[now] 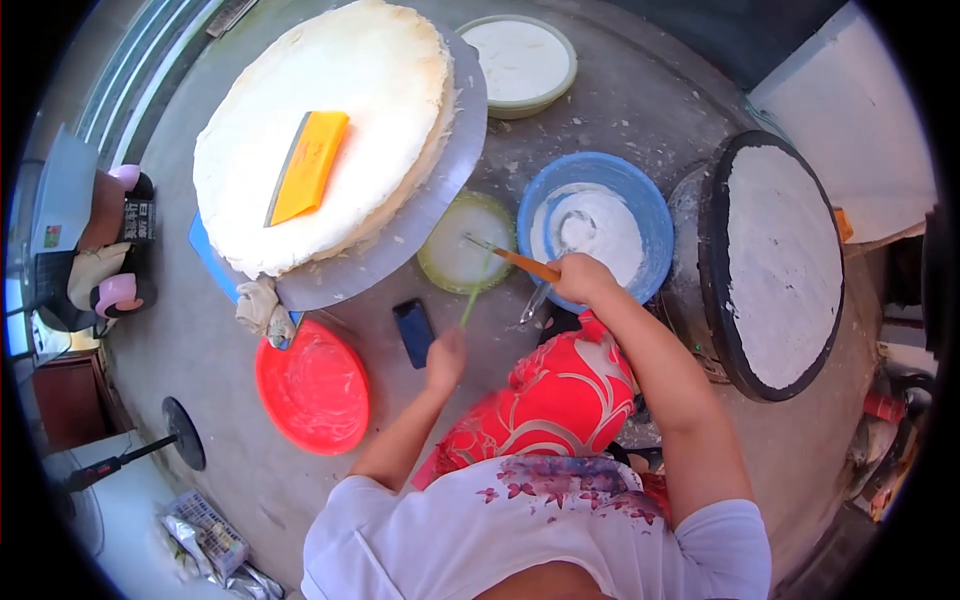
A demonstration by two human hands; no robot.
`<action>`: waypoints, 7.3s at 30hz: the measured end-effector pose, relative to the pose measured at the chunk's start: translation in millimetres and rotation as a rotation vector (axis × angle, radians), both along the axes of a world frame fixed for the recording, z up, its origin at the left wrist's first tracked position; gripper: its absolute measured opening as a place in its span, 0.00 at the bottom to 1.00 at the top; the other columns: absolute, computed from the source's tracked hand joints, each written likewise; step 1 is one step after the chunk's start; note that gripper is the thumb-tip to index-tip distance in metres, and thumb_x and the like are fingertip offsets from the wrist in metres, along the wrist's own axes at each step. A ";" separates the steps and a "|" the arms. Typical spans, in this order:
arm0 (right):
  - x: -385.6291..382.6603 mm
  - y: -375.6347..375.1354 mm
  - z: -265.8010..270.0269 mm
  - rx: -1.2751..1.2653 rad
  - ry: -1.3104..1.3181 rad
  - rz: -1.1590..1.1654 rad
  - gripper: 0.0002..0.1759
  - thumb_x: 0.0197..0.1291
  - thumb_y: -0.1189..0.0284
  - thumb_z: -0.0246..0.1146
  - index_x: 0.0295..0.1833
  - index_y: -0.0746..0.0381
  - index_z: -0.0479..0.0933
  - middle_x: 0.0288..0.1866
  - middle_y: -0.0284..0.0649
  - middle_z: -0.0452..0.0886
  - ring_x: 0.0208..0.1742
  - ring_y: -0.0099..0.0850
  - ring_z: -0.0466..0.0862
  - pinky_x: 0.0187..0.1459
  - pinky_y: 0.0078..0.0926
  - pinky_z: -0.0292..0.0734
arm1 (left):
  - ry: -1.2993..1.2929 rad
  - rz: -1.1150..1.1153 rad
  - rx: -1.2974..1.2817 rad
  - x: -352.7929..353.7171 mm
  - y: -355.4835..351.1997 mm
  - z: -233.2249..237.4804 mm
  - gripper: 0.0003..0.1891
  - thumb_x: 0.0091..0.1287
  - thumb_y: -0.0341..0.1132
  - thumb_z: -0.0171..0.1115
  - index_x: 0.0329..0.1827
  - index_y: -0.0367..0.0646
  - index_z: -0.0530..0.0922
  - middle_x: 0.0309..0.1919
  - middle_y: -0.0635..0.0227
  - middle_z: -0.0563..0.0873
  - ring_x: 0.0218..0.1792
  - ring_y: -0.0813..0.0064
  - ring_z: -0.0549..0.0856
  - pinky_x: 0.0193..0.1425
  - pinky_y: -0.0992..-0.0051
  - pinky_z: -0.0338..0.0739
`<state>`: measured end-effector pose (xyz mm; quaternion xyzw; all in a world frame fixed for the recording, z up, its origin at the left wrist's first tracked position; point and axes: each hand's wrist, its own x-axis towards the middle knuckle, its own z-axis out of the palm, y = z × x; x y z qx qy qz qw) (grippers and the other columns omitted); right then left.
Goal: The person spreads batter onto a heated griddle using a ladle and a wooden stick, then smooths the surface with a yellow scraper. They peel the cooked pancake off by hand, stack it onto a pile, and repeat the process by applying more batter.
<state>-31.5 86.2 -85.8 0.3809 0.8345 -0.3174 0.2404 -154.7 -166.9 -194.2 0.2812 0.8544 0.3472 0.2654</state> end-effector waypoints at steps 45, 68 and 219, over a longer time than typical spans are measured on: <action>42.8 -11.4 -27.7 -0.451 0.200 -0.485 0.15 0.55 0.71 0.58 0.49 0.59 0.78 0.25 0.37 0.80 0.29 0.29 0.81 0.32 0.23 0.74 | -0.088 0.043 0.085 -15.5 0.6 -25.7 0.12 0.64 0.36 0.53 0.42 0.36 0.78 0.31 0.46 0.80 0.35 0.47 0.80 0.38 0.65 0.74; 191.8 -51.3 -125.9 -0.206 0.819 -1.047 0.31 0.53 0.81 0.57 0.65 0.59 0.62 0.40 0.38 0.78 0.37 0.25 0.79 0.37 0.22 0.75 | 0.821 -0.430 0.300 -38.1 70.0 177.5 0.23 0.52 0.32 0.62 0.53 0.39 0.73 0.58 0.56 0.70 0.55 0.52 0.69 0.59 0.58 0.61; 314.8 -109.5 82.1 1.123 0.420 -0.574 0.20 0.37 0.74 0.63 0.43 0.55 0.76 0.32 0.34 0.78 0.32 0.34 0.76 0.33 0.31 0.72 | 0.366 -0.701 0.615 141.6 81.2 210.1 0.15 0.57 0.28 0.56 0.48 0.33 0.75 0.55 0.52 0.70 0.53 0.55 0.70 0.54 0.66 0.67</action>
